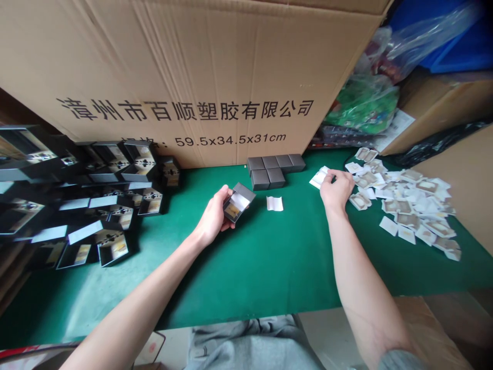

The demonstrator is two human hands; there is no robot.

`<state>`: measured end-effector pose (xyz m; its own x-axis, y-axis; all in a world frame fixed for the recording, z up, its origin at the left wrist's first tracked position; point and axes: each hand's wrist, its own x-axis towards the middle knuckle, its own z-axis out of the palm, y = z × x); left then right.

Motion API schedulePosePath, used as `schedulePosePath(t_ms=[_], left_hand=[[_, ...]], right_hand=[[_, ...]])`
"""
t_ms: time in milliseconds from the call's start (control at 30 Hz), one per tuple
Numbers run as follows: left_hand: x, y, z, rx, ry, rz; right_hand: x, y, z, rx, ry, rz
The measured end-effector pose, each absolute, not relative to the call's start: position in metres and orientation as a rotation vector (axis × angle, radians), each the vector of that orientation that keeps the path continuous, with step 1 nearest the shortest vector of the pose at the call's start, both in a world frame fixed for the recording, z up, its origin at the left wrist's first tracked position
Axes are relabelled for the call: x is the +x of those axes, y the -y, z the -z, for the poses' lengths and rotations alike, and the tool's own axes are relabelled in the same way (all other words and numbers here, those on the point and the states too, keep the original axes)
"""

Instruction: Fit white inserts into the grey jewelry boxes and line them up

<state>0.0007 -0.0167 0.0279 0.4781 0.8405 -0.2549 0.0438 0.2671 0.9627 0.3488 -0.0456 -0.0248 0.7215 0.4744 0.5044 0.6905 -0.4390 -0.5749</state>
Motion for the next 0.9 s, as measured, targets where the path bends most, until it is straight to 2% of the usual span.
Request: schedulePosePath(t_ms=[633, 900], left_hand=[[0.002, 0.016, -0.027, 1.212, -0.961, -0.681], [0.002, 0.016, -0.028, 1.251, -0.96, -0.676]], right_hand=[[0.346, 0.049, 0.02, -2.257, 0.898, 0.294], [0.339, 0.049, 0.009, -2.356, 0.844, 0.115]])
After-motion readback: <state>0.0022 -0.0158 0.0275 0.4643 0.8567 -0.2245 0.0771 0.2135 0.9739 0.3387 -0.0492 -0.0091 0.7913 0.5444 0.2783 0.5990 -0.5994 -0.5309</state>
